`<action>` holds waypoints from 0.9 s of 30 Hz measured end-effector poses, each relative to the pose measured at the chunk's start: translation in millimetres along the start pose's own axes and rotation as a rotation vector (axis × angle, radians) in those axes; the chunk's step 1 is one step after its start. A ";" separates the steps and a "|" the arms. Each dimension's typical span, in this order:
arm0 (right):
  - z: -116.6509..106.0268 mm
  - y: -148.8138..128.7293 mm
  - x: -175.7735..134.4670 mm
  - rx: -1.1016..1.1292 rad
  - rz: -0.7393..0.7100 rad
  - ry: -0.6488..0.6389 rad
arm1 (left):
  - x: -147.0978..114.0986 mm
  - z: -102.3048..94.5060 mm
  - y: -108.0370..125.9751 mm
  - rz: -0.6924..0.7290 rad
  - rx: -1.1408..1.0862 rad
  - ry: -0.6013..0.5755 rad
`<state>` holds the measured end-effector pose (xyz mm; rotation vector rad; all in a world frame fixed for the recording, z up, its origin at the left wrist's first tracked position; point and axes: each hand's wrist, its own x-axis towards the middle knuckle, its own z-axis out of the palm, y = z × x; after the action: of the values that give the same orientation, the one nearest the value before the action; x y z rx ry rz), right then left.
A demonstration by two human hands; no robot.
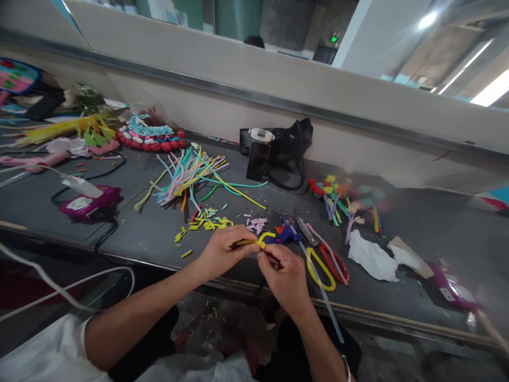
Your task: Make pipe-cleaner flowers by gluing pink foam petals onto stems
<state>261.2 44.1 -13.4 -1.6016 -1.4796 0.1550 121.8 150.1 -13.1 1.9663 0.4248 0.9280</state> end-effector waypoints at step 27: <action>-16.2 -4.0 -1.4 -0.181 -0.161 0.154 | -2.5 3.1 -0.3 0.017 0.039 -0.035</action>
<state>268.1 33.9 -2.1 -1.5892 -1.5277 -0.1948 122.5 146.9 -15.5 2.0218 0.4097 0.9014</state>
